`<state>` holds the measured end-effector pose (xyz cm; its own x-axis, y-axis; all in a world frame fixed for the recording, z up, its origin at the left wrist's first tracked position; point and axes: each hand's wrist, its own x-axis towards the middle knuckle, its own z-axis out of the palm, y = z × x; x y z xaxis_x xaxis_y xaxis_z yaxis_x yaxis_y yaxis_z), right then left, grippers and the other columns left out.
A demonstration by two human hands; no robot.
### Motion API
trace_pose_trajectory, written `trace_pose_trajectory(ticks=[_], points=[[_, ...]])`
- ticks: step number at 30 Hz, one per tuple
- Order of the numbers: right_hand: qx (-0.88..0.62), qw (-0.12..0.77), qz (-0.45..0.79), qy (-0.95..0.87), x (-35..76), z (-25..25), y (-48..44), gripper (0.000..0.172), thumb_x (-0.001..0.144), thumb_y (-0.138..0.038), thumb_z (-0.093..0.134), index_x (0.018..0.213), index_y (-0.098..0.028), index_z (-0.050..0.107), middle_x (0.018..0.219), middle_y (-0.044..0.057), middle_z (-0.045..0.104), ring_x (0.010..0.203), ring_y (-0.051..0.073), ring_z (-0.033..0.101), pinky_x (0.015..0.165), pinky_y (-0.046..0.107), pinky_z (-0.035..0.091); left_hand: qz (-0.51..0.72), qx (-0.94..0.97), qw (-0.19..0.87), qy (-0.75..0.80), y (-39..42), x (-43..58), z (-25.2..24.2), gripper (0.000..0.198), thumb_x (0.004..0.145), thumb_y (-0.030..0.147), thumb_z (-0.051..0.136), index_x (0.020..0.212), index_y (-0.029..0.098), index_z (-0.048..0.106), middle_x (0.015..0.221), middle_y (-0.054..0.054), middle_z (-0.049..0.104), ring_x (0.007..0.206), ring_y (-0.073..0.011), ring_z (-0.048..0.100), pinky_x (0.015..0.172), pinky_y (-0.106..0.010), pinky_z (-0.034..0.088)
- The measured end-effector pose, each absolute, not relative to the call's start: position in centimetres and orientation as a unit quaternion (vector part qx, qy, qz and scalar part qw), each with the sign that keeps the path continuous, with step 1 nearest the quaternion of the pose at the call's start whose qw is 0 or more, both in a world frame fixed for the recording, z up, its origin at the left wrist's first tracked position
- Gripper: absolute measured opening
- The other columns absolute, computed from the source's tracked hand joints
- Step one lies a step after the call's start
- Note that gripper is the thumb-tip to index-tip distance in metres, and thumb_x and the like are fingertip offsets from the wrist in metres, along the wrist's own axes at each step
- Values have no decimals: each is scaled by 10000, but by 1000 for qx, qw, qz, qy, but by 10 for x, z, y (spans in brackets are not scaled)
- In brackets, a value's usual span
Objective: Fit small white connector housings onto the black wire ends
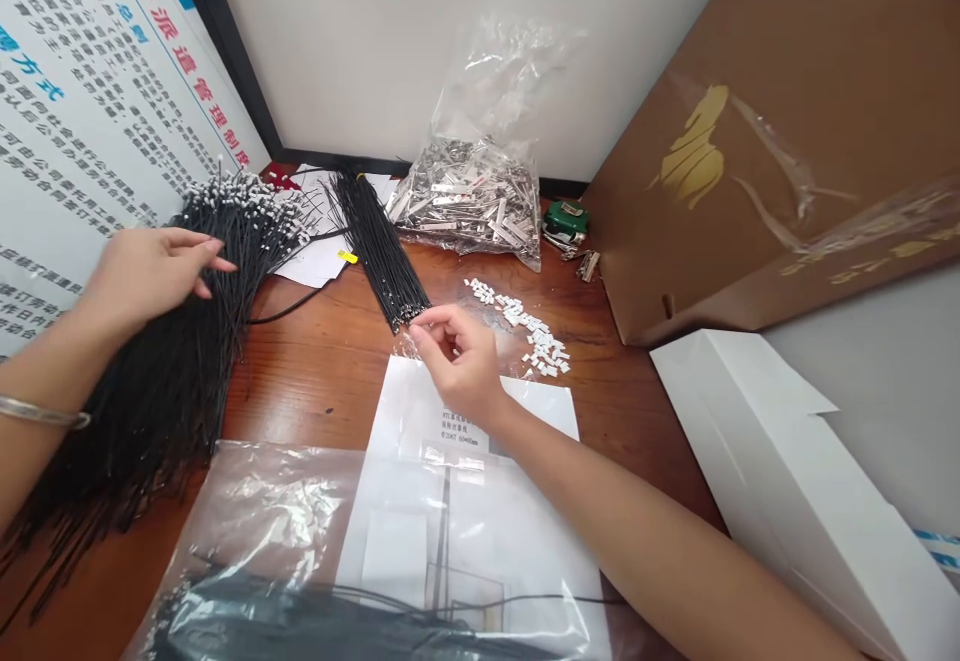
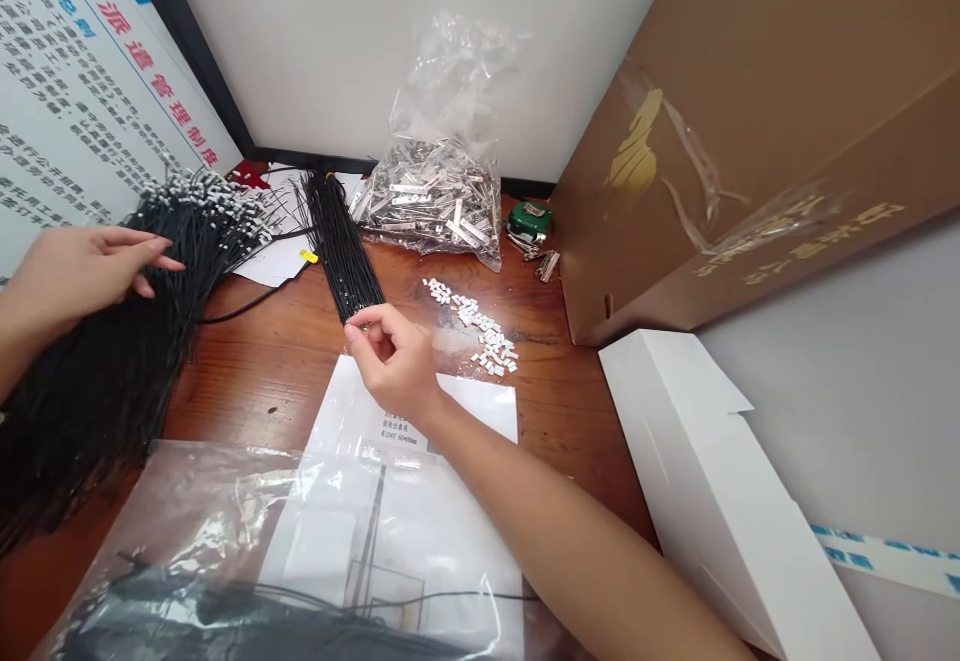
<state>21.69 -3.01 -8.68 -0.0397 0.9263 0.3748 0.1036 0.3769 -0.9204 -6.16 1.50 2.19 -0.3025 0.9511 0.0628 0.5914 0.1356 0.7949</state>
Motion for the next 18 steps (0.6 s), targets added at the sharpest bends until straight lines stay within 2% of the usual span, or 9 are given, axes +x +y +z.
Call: trace_pose_trajectory(ticks=[1, 3, 5, 7, 10, 12, 14, 18], points=[[-420, 548, 365, -624, 217, -87, -30, 103, 826, -306, 580, 787, -211, 587, 517, -65, 425, 460, 96, 378, 480, 253, 329, 321, 569, 130, 746, 20, -70, 24, 152, 812, 229, 655, 687, 143, 657, 448, 136, 513, 507, 8, 451, 442, -34, 156], [-419, 541, 356, -636, 216, -88, -29, 113, 828, -296, 572, 758, -210, 588, 507, -68, 402, 461, 94, 370, 487, 250, 327, 300, 617, -25, 727, 28, -75, 25, 180, 722, 308, 740, 754, 152, 655, 501, 123, 452, 665, -14, 530, 421, -61, 61], [-409, 533, 347, -654, 216, -89, -28, 112, 828, -281, 566, 746, -209, 590, 500, -74, 366, 460, 89, 351, 491, 244, 320, 299, 664, -86, 680, 34, -63, 21, 242, 757, 364, 694, 898, 168, 684, 595, 113, 478, 806, -38, 573, 432, -59, 99], [-396, 524, 338, -674, 216, -90, -28, 110, 825, -264, 558, 736, -208, 591, 493, -83, 312, 453, 84, 317, 489, 238, 303, 271, 735, -73, 618, 40, -34, 14, 274, 838, 352, 592, 1002, 163, 703, 697, 109, 562, 856, -61, 595, 547, -43, 274], [-355, 515, 327, -708, 218, -90, -29, 116, 817, -253, 546, 723, -199, 589, 492, -91, 238, 438, 76, 268, 481, 235, 274, 207, 807, -1, 553, 51, 25, -6, 245, 847, 293, 596, 988, 149, 735, 876, 28, 716, 826, -134, 623, 774, -188, 454], [-327, 508, 330, -725, 221, -89, -29, 113, 807, -249, 537, 718, -194, 580, 489, -95, 217, 429, 73, 249, 477, 236, 264, 190, 846, 55, 495, 60, 63, -22, 242, 840, 250, 610, 1026, 152, 730, 992, -39, 742, 893, -186, 629, 864, -285, 471], [-318, 504, 336, -729, 223, -88, -29, 112, 799, -249, 529, 707, -193, 560, 484, -97, 214, 425, 71, 240, 476, 236, 258, 189, 861, 80, 466, 68, 92, -38, 246, 845, 239, 599, 1044, 166, 725, 1003, -51, 742, 936, -213, 623, 917, -342, 456], [-314, 515, 340, -721, 223, -88, -28, 130, 799, -238, 523, 677, -192, 527, 480, -98, 216, 421, 67, 228, 464, 234, 247, 149, 866, 116, 463, 80, 124, -57, 268, 835, 253, 604, 1066, 181, 719, 1037, -65, 729, 973, -230, 614, 903, -345, 454]])
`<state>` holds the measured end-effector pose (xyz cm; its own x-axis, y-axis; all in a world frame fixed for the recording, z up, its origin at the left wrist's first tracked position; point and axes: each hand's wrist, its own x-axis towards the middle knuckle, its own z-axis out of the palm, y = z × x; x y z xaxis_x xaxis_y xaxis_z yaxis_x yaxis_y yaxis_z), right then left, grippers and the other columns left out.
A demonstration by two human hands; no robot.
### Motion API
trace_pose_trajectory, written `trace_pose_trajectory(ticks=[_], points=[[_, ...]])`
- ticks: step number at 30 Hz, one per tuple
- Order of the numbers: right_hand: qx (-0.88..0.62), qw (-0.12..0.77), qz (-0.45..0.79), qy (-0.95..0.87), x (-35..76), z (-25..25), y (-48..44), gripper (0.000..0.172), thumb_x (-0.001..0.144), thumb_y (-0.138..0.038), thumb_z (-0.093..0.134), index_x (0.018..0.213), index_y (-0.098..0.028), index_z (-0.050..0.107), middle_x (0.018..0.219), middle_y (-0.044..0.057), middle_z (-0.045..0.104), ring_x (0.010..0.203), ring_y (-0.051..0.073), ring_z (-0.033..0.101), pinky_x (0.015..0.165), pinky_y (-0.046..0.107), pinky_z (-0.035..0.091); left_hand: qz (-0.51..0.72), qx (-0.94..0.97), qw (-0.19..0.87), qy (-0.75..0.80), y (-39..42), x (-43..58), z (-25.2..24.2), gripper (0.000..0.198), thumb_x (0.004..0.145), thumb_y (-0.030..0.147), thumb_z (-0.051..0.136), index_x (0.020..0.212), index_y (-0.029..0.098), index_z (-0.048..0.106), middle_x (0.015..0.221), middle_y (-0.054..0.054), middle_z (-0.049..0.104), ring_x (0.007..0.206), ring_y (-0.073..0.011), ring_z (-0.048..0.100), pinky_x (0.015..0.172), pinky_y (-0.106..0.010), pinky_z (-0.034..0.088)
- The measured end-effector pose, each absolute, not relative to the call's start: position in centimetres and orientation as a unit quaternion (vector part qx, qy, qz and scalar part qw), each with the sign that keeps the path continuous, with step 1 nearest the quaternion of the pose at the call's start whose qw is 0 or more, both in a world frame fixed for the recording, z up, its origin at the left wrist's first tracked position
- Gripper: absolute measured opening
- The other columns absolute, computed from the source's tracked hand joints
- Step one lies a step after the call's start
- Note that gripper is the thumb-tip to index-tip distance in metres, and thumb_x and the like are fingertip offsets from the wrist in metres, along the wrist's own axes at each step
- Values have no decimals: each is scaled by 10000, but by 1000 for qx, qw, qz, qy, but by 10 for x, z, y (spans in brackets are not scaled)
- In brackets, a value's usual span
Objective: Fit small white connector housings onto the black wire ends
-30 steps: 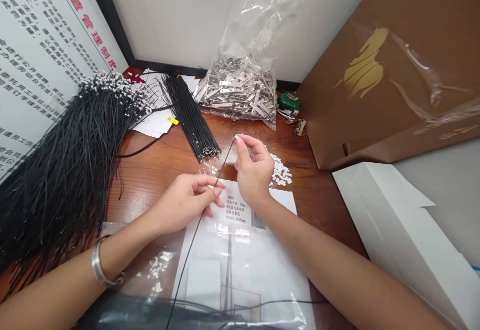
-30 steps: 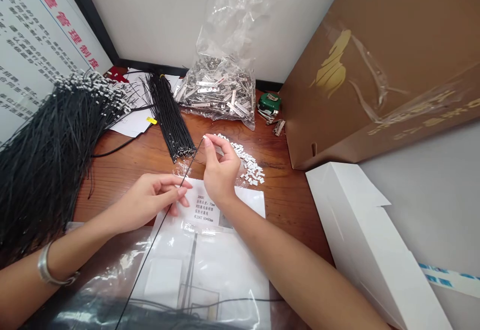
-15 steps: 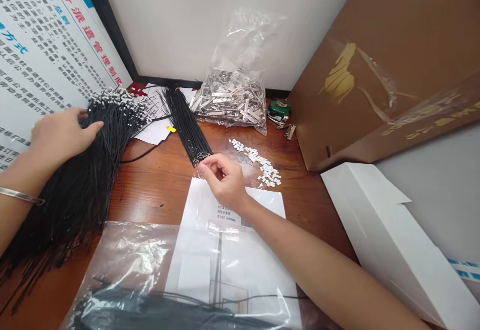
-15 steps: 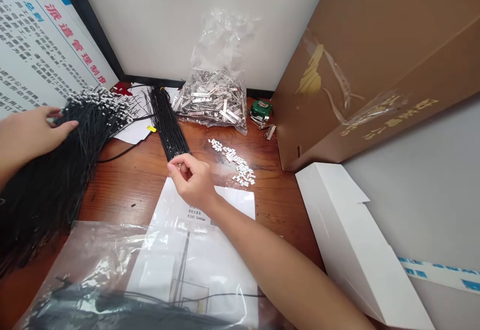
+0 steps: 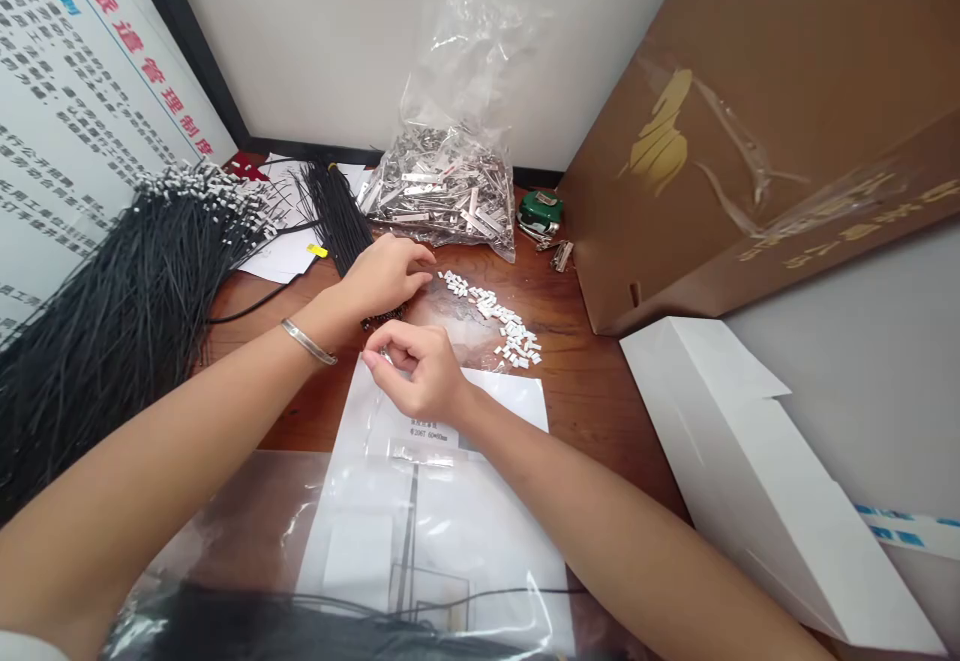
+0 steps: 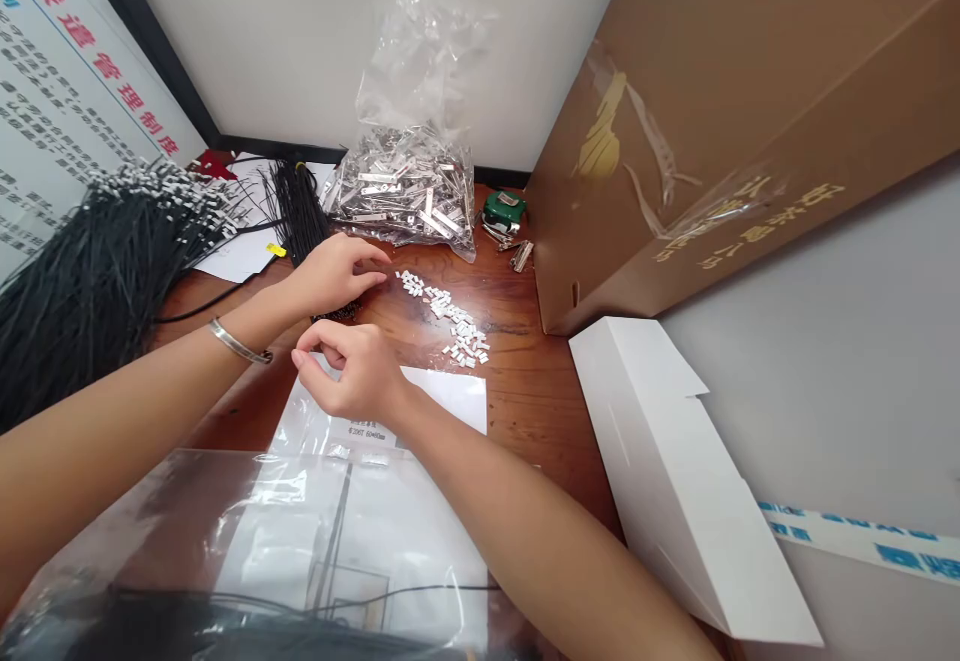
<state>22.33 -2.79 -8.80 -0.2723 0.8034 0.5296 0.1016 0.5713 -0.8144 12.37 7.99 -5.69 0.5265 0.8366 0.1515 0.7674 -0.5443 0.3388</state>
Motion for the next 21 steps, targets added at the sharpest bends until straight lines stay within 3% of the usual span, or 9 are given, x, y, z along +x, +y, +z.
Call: trace_pose_trajectory(ticks=[7, 13, 17, 21], points=[[-320, 539, 333, -704, 221, -87, -27, 146, 798, -223, 521, 656, -189, 529, 478, -94, 241, 421, 63, 247, 451, 231, 245, 123, 870, 82, 470, 86, 139, -63, 204, 849, 324, 610, 950, 235, 763, 1043, -53, 711, 991, -253, 582, 866, -355, 446], [-346, 546, 342, -682, 220, -86, -27, 146, 812, -232, 531, 672, -192, 537, 482, -90, 271, 429, 64, 257, 453, 230, 259, 160, 860, 76, 479, 84, 139, -66, 237, 875, 256, 536, 866, 193, 765, 986, -71, 725, 965, -253, 592, 855, -365, 442], [-418, 613, 359, -566, 219, -87, -20, 48, 829, -245, 547, 835, -200, 563, 537, -82, 362, 468, 77, 346, 481, 229, 316, 319, 760, 245, 511, 66, 124, -54, 231, 832, 306, 577, 863, 156, 751, 878, -63, 738, 817, -202, 631, 771, -307, 471], [-445, 660, 393, -460, 218, -89, -12, 236, 824, -275, 602, 1048, -219, 557, 729, -40, 526, 481, 67, 402, 452, 229, 331, 411, 635, 394, 522, 36, 107, -37, 224, 768, 358, 650, 794, 152, 736, 824, -47, 732, 790, -178, 624, 734, -270, 473]])
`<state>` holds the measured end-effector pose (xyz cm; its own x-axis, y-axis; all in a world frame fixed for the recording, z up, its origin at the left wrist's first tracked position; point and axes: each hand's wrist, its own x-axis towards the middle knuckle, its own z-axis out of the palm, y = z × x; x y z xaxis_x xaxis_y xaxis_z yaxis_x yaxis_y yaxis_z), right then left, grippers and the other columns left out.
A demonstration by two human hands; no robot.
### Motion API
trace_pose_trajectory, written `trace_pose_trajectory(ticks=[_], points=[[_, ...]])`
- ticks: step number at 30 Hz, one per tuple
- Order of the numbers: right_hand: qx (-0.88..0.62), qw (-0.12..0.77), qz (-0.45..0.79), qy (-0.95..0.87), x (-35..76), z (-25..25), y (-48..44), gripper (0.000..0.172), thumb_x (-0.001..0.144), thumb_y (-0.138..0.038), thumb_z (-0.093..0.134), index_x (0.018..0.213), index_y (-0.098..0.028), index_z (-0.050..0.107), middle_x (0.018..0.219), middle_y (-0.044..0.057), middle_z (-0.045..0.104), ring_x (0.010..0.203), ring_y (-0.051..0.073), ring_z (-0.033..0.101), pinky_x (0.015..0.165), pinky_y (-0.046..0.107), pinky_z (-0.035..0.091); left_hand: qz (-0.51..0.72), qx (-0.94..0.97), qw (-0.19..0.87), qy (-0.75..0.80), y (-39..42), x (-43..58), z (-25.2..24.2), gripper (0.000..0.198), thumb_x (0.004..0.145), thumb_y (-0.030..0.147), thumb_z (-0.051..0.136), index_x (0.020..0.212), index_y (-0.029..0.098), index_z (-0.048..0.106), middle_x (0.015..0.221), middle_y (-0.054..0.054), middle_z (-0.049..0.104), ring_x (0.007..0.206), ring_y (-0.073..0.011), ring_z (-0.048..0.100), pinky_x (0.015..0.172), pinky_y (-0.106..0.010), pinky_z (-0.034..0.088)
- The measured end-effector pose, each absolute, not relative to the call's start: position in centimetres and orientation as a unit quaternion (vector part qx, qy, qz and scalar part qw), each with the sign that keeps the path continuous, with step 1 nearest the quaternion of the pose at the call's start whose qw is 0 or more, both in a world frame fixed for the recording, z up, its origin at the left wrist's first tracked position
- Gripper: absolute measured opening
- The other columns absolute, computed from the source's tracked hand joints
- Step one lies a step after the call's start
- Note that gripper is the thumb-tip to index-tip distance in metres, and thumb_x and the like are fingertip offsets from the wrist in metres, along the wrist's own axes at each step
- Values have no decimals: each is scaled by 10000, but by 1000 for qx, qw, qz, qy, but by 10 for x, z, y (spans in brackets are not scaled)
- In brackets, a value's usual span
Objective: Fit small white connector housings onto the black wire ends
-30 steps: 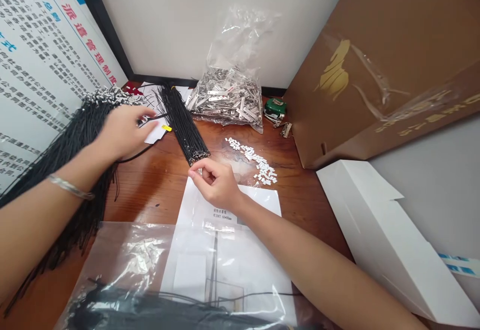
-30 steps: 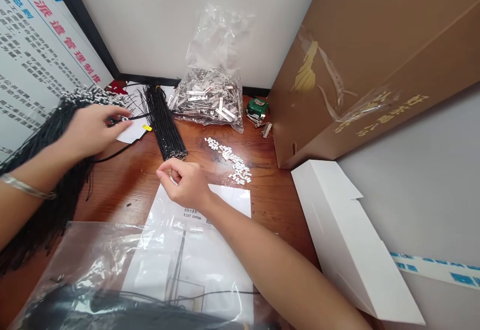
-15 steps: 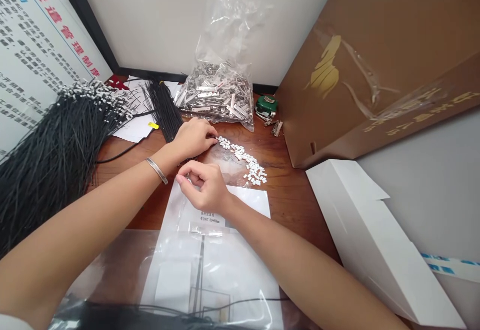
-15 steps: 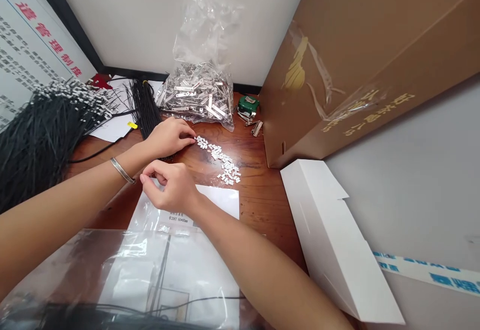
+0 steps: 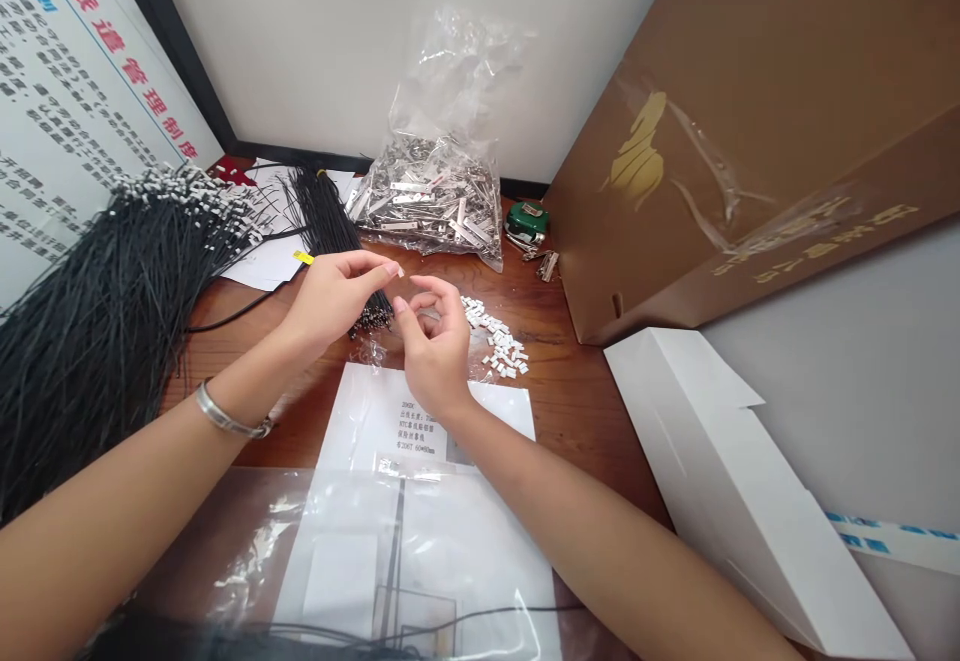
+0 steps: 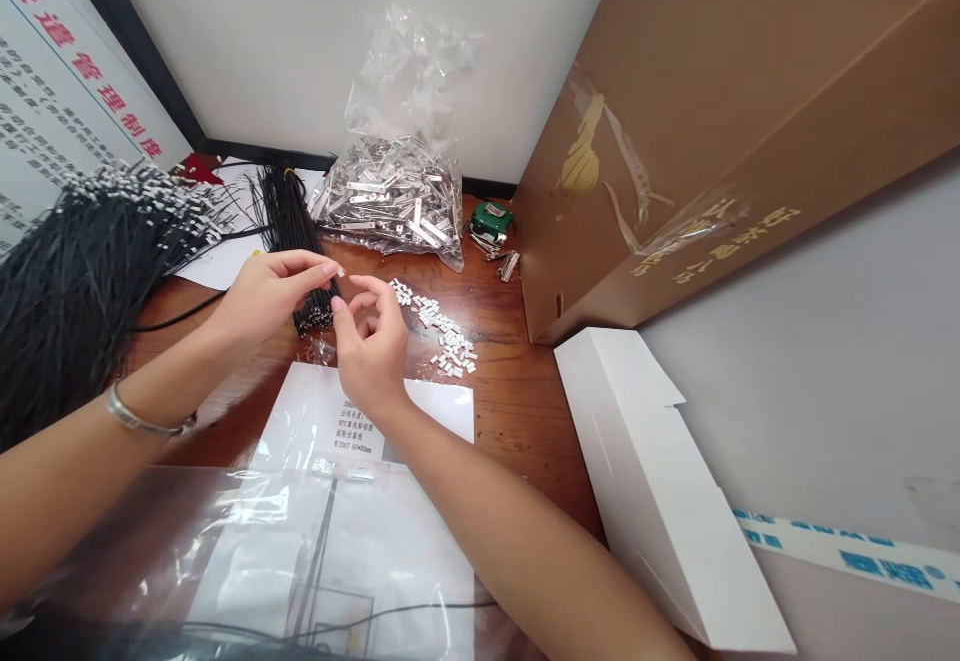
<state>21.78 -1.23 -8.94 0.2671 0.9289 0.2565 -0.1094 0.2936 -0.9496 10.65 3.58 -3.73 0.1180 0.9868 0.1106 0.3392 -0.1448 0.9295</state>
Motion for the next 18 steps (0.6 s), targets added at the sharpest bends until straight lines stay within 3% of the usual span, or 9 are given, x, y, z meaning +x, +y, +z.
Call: trace_pose_trajectory(ticks=[3, 7, 10, 13, 15, 18], points=[[-431, 664, 385, -473, 217, -92, -11, 223, 822, -282, 633, 1036, -220, 633, 842, -1, 582, 503, 62, 412, 468, 239, 353, 407, 601, 444, 525, 19, 100, -32, 197, 746, 341, 668, 773, 160, 740, 788, -38, 719, 717, -148, 592, 673, -254, 456], [-428, 666, 361, -492, 217, -94, -12, 126, 827, -264, 642, 924, -211, 701, 850, 11, 605, 521, 64, 419, 489, 244, 374, 385, 597, 463, 530, 9, 97, -31, 198, 724, 346, 677, 742, 158, 737, 686, -15, 665, 549, -102, 471, 522, -235, 373], [-435, 656, 353, -506, 218, -92, -12, 98, 820, -235, 647, 881, -206, 718, 835, 0, 604, 490, 50, 377, 477, 240, 364, 374, 599, 461, 538, 4, 95, -28, 208, 728, 357, 675, 737, 155, 722, 677, -11, 644, 542, -100, 462, 509, -232, 359], [-434, 650, 359, -511, 219, -91, -13, 91, 818, -229, 646, 851, -201, 726, 831, 7, 626, 531, 65, 434, 495, 237, 382, 341, 610, 450, 556, 3, 88, -28, 249, 757, 399, 648, 751, 156, 703, 646, -8, 622, 544, -112, 478, 507, -234, 362], [-436, 648, 381, -494, 218, -91, -12, 106, 820, -250, 643, 852, -193, 726, 839, 22, 646, 577, 84, 495, 516, 240, 408, 316, 640, 416, 564, 4, 80, -31, 290, 797, 437, 599, 799, 165, 700, 697, -21, 657, 557, -128, 513, 532, -247, 393], [-452, 641, 405, -469, 218, -92, -12, 140, 816, -284, 648, 871, -179, 723, 859, 41, 668, 599, 100, 534, 545, 253, 442, 268, 706, 274, 595, 8, 69, -41, 284, 840, 410, 533, 901, 186, 697, 846, -50, 720, 672, -185, 606, 640, -294, 446]])
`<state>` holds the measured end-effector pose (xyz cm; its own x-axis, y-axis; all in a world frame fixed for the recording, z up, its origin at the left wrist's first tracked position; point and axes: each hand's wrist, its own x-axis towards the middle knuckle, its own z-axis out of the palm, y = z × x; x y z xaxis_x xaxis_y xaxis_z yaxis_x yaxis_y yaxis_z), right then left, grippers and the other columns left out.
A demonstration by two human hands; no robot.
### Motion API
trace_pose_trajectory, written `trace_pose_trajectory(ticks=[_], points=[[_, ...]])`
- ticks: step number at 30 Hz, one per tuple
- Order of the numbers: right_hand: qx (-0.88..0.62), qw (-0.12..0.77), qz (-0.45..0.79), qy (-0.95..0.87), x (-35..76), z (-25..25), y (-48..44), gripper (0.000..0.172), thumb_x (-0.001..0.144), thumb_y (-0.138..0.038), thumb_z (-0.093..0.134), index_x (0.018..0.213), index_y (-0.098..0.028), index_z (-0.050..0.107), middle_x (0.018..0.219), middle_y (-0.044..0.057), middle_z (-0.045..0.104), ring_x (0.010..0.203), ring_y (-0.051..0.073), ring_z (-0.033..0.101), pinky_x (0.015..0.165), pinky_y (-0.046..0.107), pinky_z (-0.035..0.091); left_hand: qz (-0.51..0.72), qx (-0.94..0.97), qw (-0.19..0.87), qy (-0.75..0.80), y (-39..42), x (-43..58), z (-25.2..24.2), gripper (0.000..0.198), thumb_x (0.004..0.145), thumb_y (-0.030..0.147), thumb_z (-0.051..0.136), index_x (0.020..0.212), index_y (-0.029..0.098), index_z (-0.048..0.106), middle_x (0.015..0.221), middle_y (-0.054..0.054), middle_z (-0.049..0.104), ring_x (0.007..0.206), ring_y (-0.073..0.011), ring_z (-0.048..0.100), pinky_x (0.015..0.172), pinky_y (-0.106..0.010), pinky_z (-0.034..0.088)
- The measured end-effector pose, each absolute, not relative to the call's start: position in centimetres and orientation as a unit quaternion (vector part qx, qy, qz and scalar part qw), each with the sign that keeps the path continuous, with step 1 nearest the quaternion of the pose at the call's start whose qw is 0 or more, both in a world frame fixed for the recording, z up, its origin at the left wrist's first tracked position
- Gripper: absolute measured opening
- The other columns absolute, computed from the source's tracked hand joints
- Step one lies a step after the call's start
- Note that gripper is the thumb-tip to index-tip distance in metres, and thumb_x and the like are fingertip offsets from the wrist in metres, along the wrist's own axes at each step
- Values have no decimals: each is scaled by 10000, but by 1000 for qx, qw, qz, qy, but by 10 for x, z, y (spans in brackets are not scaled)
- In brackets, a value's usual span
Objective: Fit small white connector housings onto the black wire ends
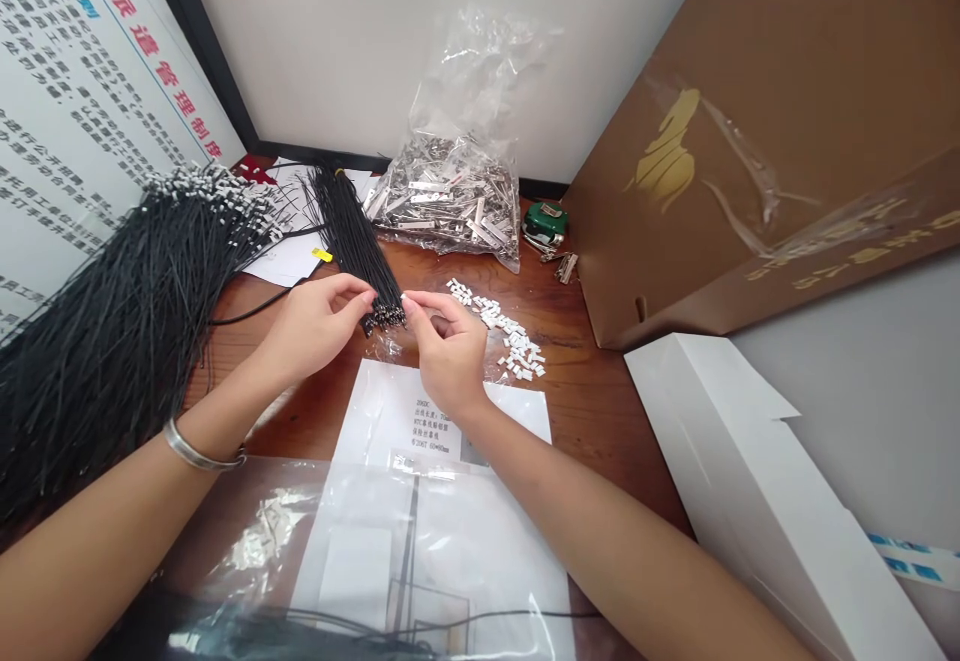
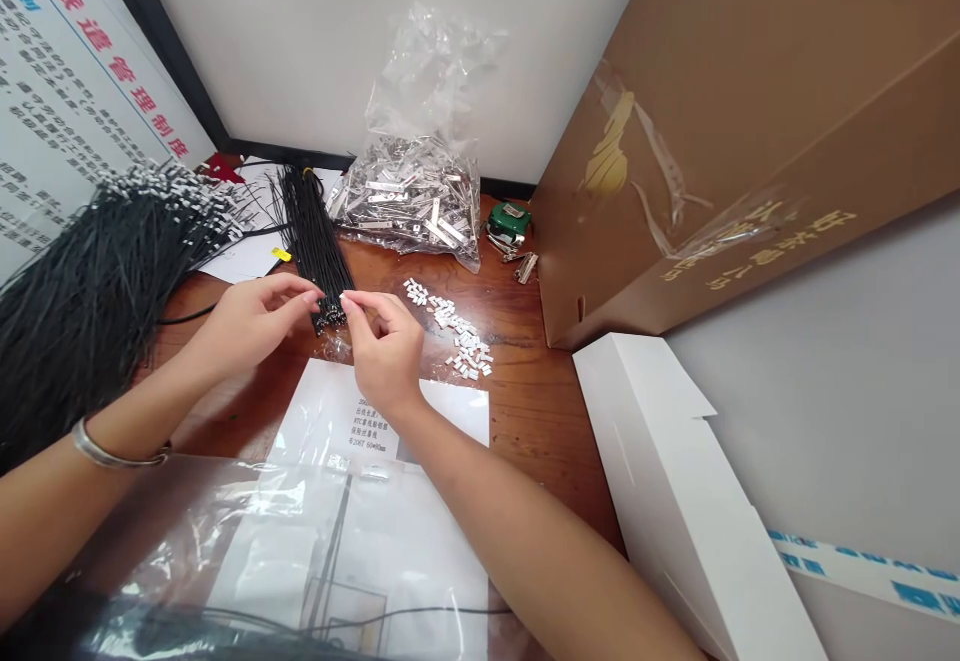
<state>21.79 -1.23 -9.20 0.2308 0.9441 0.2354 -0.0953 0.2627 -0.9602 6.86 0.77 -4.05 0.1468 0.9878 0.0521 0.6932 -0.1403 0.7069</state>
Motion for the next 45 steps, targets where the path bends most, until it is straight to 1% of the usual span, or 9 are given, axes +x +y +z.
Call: trace_pose_trajectory(ticks=[3, 6, 9, 17, 22, 25, 34, 40, 45], points=[[-468, 629, 409, -467, 218, -92, -12, 158, 807, -299, 655, 879, -175, 720, 858, 47, 677, 565, 96, 516, 521, 254, 429, 172, 728, 136, 650, 9, 63, -49, 255, 851, 371, 495, 911, 217, 689, 894, -62, 741, 793, -251, 651, 702, -336, 444], [-474, 625, 406, -470, 218, -92, -12, 156, 806, -302, 650, 874, -179, 718, 841, 44, 674, 557, 96, 504, 513, 253, 423, 99, 708, 93, 693, 9, 65, -51, 308, 874, 443, 443, 877, 248, 682, 856, -67, 746, 818, -286, 668, 663, -344, 434], [-474, 623, 402, -475, 219, -91, -13, 152, 805, -300, 647, 864, -177, 716, 840, 44, 672, 558, 94, 500, 516, 252, 423, 85, 713, 103, 688, 11, 65, -49, 302, 862, 461, 461, 841, 253, 680, 839, -56, 745, 813, -280, 669, 648, -337, 427], [-470, 618, 414, -476, 219, -88, -14, 153, 801, -295, 651, 850, -163, 710, 847, 49, 664, 531, 84, 466, 500, 252, 390, 161, 740, 184, 627, 15, 51, -52, 138, 778, 299, 574, 819, 210, 671, 826, -31, 731, 723, -203, 638, 658, -291, 440], [-471, 613, 417, -478, 219, -89, -13, 152, 797, -305, 649, 842, -171, 706, 794, 25, 641, 485, 65, 384, 463, 238, 354, 152, 727, 153, 652, 18, 48, -51, 189, 802, 355, 553, 812, 208, 671, 793, -44, 726, 719, -220, 633, 670, -305, 439], [-473, 610, 419, -478, 219, -90, -13, 156, 794, -309, 651, 841, -171, 705, 776, 21, 634, 486, 66, 385, 453, 234, 340, 127, 723, 125, 668, 23, 48, -51, 217, 824, 375, 517, 797, 211, 658, 798, -55, 725, 750, -238, 640, 670, -320, 424], [-473, 605, 424, -479, 219, -91, -13, 160, 791, -320, 648, 839, -178, 704, 746, 13, 617, 485, 68, 369, 443, 231, 324, 123, 718, 189, 659, 33, 42, -48, 239, 749, 449, 600, 710, 215, 629, 708, -30, 700, 635, -199, 606, 571, -288, 391], [-472, 603, 433, -475, 219, -89, -14, 153, 787, -308, 653, 834, -171, 700, 741, 15, 611, 490, 71, 384, 453, 237, 333, 28, 751, 135, 645, 28, 46, -43, 248, 799, 411, 516, 655, 221, 587, 730, -64, 710, 666, -241, 636, 583, -309, 405], [-476, 598, 434, -477, 219, -88, -15, 153, 784, -313, 652, 835, -177, 700, 717, 9, 605, 492, 77, 388, 448, 236, 332, -104, 768, 23, 632, 18, 59, -37, 369, 853, 326, 374, 833, 140, 691, 902, -184, 732, 840, -343, 682, 678, -371, 456]])
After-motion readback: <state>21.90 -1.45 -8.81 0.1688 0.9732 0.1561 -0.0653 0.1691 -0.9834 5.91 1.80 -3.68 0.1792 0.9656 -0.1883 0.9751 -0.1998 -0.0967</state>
